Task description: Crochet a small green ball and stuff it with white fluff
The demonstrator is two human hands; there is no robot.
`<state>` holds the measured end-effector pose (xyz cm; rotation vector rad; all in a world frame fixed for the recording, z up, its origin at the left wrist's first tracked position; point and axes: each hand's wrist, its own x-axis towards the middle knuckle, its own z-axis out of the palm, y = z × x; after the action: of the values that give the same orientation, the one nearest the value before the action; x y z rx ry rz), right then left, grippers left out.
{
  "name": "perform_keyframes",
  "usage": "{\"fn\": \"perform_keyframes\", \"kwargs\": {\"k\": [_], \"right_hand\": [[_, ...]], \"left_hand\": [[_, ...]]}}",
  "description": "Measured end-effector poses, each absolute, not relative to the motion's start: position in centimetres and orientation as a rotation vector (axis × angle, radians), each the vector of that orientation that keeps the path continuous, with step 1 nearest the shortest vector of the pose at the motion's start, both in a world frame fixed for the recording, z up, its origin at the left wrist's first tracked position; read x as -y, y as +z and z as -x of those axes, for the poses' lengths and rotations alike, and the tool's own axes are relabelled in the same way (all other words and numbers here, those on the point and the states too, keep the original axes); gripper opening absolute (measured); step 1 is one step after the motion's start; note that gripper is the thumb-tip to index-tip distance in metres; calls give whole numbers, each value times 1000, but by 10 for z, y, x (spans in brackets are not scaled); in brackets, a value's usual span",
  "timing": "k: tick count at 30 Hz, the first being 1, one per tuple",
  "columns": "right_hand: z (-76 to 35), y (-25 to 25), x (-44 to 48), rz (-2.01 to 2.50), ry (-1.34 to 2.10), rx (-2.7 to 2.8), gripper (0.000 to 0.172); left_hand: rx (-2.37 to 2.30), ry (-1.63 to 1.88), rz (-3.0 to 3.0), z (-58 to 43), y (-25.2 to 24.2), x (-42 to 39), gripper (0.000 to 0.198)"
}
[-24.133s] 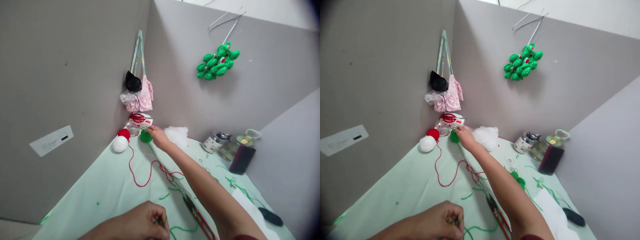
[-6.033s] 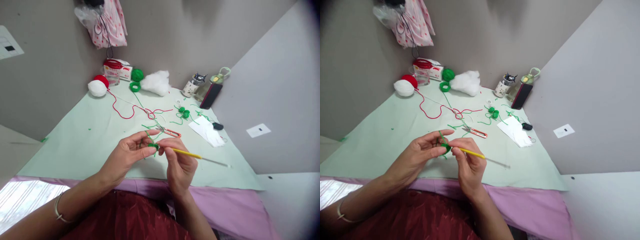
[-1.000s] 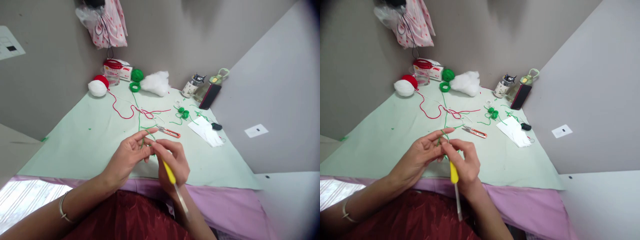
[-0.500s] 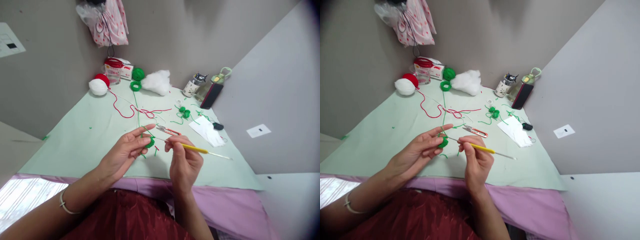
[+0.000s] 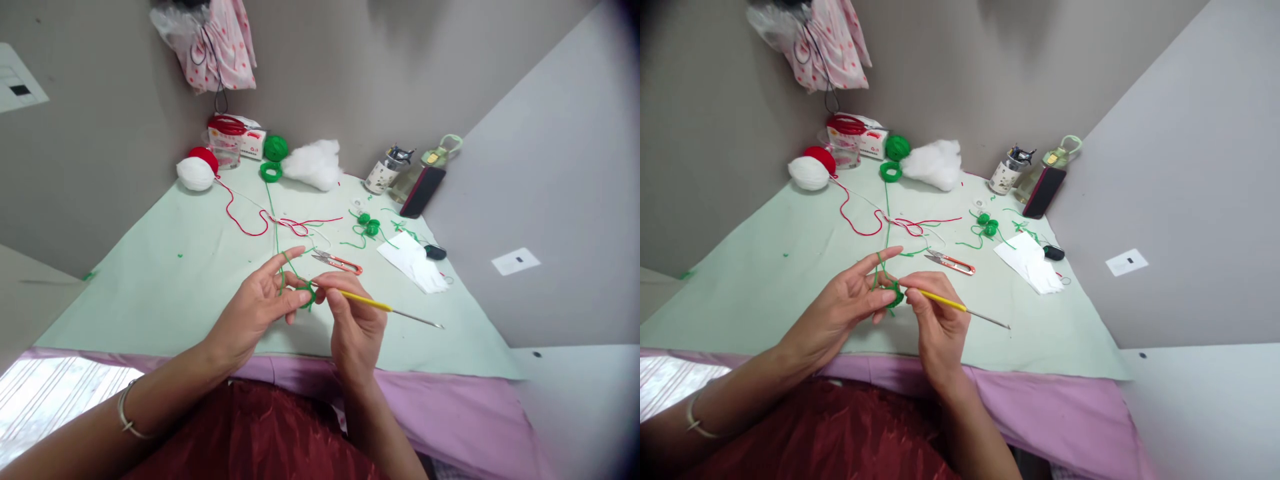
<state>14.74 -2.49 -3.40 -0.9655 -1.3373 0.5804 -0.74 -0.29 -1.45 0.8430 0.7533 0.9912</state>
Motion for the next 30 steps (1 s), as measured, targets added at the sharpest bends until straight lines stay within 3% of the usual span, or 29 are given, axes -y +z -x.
{"fn": "perform_keyframes", "kwargs": {"k": [6, 16, 21, 24, 27, 30], "right_hand": [[-148, -36, 26, 992, 533, 1383, 15], [-144, -36, 35, 1017, 311, 1422, 24], [-146, -38, 38, 972, 289, 1435, 29], [-146, -39, 39, 972, 252, 1436, 32], [-143, -39, 39, 1004, 158, 1464, 33], [-140, -38, 39, 1028, 17, 1511, 32]], "left_hand": [[-753, 968, -804, 6, -14, 1, 87], [-868, 1140, -970, 4, -19, 9, 46], [-779, 1078, -852, 7, -16, 7, 63], [-728, 1000, -747, 7, -13, 5, 61], [-723, 985, -745, 6, -15, 5, 49], [-756, 1064, -888, 3, -21, 8, 22]]}}
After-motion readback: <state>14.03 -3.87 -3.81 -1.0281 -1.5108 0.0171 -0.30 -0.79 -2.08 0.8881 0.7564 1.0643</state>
